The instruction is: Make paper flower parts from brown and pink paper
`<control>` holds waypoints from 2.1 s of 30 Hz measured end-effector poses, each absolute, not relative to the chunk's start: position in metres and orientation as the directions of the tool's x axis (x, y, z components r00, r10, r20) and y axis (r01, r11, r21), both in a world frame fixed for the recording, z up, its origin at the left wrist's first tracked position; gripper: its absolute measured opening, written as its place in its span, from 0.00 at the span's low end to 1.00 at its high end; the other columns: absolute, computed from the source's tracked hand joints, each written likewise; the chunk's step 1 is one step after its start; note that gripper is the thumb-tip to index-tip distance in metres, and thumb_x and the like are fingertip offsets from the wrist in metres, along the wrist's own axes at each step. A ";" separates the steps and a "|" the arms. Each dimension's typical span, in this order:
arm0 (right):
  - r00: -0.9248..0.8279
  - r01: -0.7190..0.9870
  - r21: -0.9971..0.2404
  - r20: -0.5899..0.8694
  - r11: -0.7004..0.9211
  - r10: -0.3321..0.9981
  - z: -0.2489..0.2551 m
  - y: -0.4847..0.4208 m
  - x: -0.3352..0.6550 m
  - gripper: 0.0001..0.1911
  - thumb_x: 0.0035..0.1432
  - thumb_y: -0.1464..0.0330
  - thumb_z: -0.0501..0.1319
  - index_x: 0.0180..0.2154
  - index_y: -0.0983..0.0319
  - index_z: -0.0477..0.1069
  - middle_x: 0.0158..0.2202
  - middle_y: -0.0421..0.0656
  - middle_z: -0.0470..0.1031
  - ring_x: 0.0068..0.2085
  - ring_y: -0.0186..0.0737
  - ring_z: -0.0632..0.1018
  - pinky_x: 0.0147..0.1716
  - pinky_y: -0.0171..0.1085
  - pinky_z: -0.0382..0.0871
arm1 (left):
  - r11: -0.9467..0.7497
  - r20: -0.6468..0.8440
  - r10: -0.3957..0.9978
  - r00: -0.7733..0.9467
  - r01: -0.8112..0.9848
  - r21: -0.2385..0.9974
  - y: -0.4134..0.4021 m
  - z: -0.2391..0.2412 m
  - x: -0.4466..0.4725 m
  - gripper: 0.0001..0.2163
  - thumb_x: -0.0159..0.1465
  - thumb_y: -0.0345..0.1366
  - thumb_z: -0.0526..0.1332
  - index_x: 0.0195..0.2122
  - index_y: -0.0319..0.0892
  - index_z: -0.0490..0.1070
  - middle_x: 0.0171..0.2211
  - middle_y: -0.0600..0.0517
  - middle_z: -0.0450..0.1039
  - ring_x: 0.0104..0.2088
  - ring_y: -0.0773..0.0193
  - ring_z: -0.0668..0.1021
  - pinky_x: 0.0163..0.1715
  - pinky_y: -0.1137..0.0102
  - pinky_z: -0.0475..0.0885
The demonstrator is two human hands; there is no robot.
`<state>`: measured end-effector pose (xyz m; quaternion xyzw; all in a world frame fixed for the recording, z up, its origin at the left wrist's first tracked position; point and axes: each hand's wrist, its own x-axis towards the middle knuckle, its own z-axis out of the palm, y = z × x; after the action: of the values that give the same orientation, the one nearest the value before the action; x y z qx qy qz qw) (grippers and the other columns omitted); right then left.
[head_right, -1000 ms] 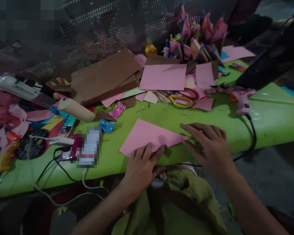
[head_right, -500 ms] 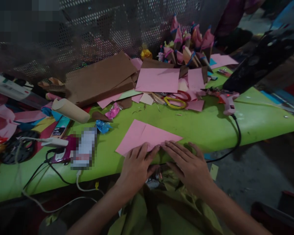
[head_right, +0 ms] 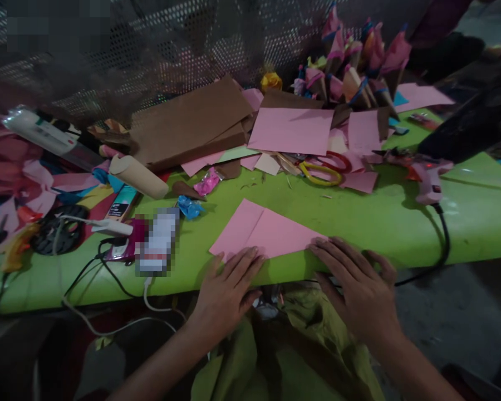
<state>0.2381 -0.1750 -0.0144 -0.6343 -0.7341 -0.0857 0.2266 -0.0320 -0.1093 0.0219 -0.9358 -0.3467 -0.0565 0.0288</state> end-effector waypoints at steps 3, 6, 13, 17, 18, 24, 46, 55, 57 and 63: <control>-0.105 0.970 -0.158 0.422 0.187 0.901 -0.014 -0.175 0.240 0.32 0.69 0.68 0.57 0.71 0.51 0.54 0.60 0.48 0.77 0.59 0.56 0.77 0.58 0.56 0.61 | -0.716 0.123 0.690 0.713 0.697 -0.024 -0.114 0.022 -0.043 0.25 0.73 0.47 0.52 0.70 0.50 0.59 0.68 0.52 0.65 0.68 0.57 0.66 0.66 0.56 0.59; -0.102 0.969 -0.165 0.413 0.184 0.905 -0.011 -0.175 0.240 0.36 0.69 0.69 0.57 0.73 0.48 0.49 0.59 0.48 0.78 0.59 0.57 0.78 0.55 0.55 0.64 | -0.678 0.128 0.727 0.675 0.735 -0.029 -0.119 0.022 -0.054 0.26 0.73 0.47 0.54 0.70 0.51 0.58 0.67 0.53 0.67 0.69 0.57 0.66 0.66 0.56 0.59; -0.124 0.966 -0.156 0.424 0.208 0.897 -0.006 -0.173 0.238 0.39 0.66 0.71 0.60 0.73 0.47 0.49 0.58 0.49 0.79 0.57 0.58 0.79 0.53 0.54 0.66 | -0.605 0.195 0.787 0.586 0.795 0.051 -0.128 0.024 -0.074 0.23 0.72 0.41 0.56 0.68 0.49 0.63 0.63 0.51 0.72 0.66 0.57 0.70 0.67 0.56 0.56; -0.136 0.960 -0.141 0.525 0.243 0.840 -0.007 -0.171 0.237 0.31 0.66 0.71 0.61 0.67 0.52 0.61 0.52 0.48 0.82 0.50 0.55 0.81 0.50 0.52 0.68 | -0.585 0.267 0.792 0.549 0.808 0.073 -0.130 0.024 -0.072 0.22 0.73 0.41 0.54 0.66 0.43 0.66 0.64 0.47 0.71 0.67 0.54 0.68 0.68 0.55 0.53; -0.139 0.957 -0.142 0.538 0.252 0.831 -0.008 -0.171 0.236 0.28 0.65 0.70 0.62 0.65 0.54 0.64 0.50 0.47 0.82 0.48 0.54 0.82 0.49 0.51 0.69 | -0.593 0.276 0.785 0.554 0.802 0.074 -0.130 0.024 -0.069 0.22 0.73 0.42 0.54 0.66 0.42 0.64 0.65 0.47 0.70 0.67 0.53 0.67 0.68 0.55 0.53; -0.208 0.910 -0.192 0.557 0.368 0.804 -0.003 -0.176 0.227 0.12 0.66 0.69 0.62 0.50 0.55 0.75 0.38 0.43 0.82 0.38 0.45 0.80 0.42 0.45 0.69 | -0.672 0.203 0.735 0.647 0.735 0.090 -0.118 0.023 -0.038 0.27 0.73 0.48 0.51 0.71 0.45 0.56 0.70 0.49 0.62 0.69 0.55 0.64 0.67 0.54 0.58; -0.303 0.947 0.003 0.338 0.321 0.891 0.016 -0.136 0.209 0.18 0.70 0.63 0.55 0.57 0.58 0.74 0.50 0.50 0.81 0.44 0.52 0.79 0.43 0.50 0.65 | -0.732 0.031 0.677 0.735 0.670 0.121 -0.083 0.046 -0.033 0.21 0.73 0.43 0.53 0.63 0.43 0.67 0.68 0.46 0.66 0.68 0.53 0.65 0.69 0.50 0.58; -0.315 0.908 -0.175 0.316 0.381 0.895 0.022 -0.145 0.248 0.21 0.69 0.59 0.56 0.60 0.54 0.70 0.57 0.48 0.78 0.52 0.53 0.78 0.47 0.49 0.68 | -0.784 0.015 0.598 0.801 0.581 0.220 -0.086 0.033 -0.017 0.25 0.71 0.49 0.55 0.68 0.49 0.63 0.72 0.44 0.57 0.71 0.48 0.60 0.68 0.48 0.58; -0.352 0.880 -0.220 0.294 0.421 0.889 0.020 -0.139 0.262 0.27 0.68 0.56 0.58 0.65 0.54 0.65 0.64 0.50 0.72 0.59 0.55 0.75 0.52 0.52 0.68 | -0.788 -0.019 0.574 0.818 0.558 0.260 -0.077 0.037 -0.019 0.23 0.71 0.48 0.55 0.66 0.49 0.65 0.72 0.47 0.57 0.72 0.51 0.59 0.69 0.49 0.56; -0.486 0.812 -0.273 0.171 0.516 0.857 0.011 -0.144 0.277 0.43 0.61 0.49 0.64 0.72 0.51 0.52 0.67 0.48 0.69 0.63 0.55 0.73 0.59 0.54 0.65 | -0.778 -0.060 0.540 0.840 0.525 0.346 -0.059 0.044 -0.030 0.26 0.69 0.54 0.57 0.64 0.49 0.67 0.73 0.48 0.55 0.74 0.53 0.55 0.71 0.49 0.50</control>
<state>0.2766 -0.1440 0.0113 -0.4860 -0.8586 0.0776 0.1434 -0.0303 -0.0588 0.0444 -0.9425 -0.2822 -0.0211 -0.1775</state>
